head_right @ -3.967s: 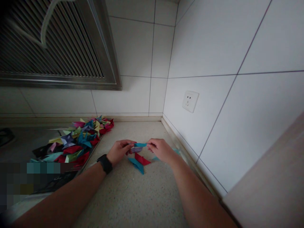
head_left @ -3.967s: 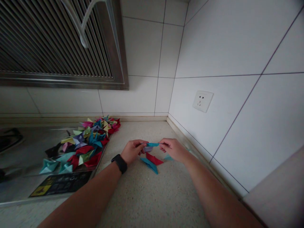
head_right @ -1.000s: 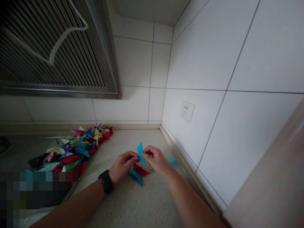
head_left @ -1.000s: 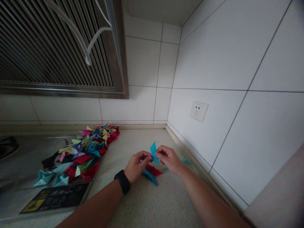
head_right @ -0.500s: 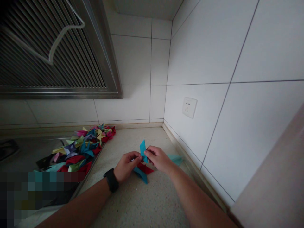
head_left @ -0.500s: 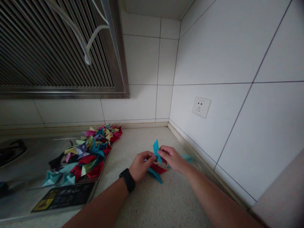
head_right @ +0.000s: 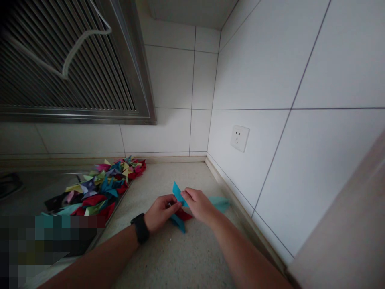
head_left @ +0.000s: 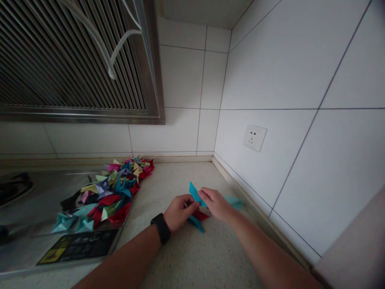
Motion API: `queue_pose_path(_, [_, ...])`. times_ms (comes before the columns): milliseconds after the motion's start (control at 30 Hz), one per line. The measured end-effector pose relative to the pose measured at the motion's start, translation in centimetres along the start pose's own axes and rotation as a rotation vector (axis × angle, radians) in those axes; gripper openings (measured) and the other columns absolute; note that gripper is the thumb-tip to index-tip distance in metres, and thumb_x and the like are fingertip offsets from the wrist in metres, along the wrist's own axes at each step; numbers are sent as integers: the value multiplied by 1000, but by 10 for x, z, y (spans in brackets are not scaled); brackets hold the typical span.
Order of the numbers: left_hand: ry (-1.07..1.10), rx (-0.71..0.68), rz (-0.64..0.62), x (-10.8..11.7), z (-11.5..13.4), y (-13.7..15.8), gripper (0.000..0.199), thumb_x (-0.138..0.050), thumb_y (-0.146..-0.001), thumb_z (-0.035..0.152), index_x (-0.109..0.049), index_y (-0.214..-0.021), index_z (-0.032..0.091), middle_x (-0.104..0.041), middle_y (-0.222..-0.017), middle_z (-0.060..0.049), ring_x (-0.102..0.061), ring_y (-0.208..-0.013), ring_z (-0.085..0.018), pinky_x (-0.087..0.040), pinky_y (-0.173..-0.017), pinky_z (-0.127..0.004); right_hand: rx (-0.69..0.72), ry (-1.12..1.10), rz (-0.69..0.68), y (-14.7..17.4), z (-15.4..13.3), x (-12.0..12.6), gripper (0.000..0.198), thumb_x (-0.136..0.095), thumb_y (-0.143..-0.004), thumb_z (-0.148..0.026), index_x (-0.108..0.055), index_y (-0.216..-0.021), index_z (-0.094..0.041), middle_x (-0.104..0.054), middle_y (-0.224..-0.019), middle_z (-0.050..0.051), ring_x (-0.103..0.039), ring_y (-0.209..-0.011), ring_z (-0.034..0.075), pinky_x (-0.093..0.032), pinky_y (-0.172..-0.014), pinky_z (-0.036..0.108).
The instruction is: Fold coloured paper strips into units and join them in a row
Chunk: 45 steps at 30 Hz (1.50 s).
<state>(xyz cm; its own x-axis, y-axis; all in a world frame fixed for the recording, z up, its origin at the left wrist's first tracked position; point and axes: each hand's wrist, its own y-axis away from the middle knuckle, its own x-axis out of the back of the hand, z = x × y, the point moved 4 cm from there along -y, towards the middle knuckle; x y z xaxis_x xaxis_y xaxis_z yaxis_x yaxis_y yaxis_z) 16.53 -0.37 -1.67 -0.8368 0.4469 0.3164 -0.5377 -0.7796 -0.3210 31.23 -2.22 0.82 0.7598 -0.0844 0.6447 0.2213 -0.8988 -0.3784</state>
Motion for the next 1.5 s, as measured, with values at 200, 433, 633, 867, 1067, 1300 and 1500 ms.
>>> queue_pose_path(200, [31,-12,-14,0,-2,0,27,-57,-86,39,-61,-77,14,-60,-69,-2,-49,-60,-10,-37,-58,-21,-10,-25,-11,1,0,-1,42,-37,-96,-47,-51,-69,-17,-48,-62,-3,-44,-62,11,-30,-58,23])
queue_pose_path(433, [65,-12,-18,0,0,0,31,-57,-85,42,-61,-75,13,-56,-66,-2,-48,-60,-11,-36,-58,-23,-45,-121,-34,2,-2,-2,45,-36,-94,-52,-53,-72,-17,-46,-61,-2,-44,-61,12,-33,-57,23])
queue_pose_path(633, [104,-15,-3,0,-2,0,32,-58,-84,44,-61,-73,13,-53,-64,-1,-46,-59,-11,-35,-58,-23,-53,-169,-53,2,-1,-2,46,-37,-92,-56,-53,-73,-18,-46,-64,-2,-43,-61,12,-33,-56,23])
queue_pose_path(867, [106,-26,8,1,-4,-2,30,-57,-84,42,-59,-75,14,-53,-66,1,-47,-63,-11,-36,-61,-24,-22,-120,-55,2,-4,1,43,-38,-94,-52,-51,-72,-18,-43,-63,-3,-41,-61,11,-31,-56,23])
queue_pose_path(1067, [133,-30,-5,2,-5,-1,29,-58,-84,41,-58,-76,13,-53,-68,-1,-48,-64,-12,-38,-63,-25,-97,-222,-96,4,-4,-1,39,-40,-92,-52,-48,-73,-19,-44,-59,-4,-41,-55,11,-32,-51,22])
queue_pose_path(1300, [221,-22,-41,1,-6,-1,27,-61,-82,39,-59,-75,13,-56,-67,-1,-51,-63,-12,-39,-62,-25,-123,-343,-104,5,-6,-4,34,-44,-91,-50,-47,-75,-20,-43,-55,-6,-41,-49,10,-33,-47,21])
queue_pose_path(1500, [284,27,-20,5,-4,-2,35,-56,-85,44,-57,-70,13,-56,-60,-1,-50,-55,-11,-38,-57,-23,-173,-463,-141,3,-6,-8,32,-45,-90,-50,-44,-76,-21,-43,-55,-6,-39,-47,9,-32,-45,21])
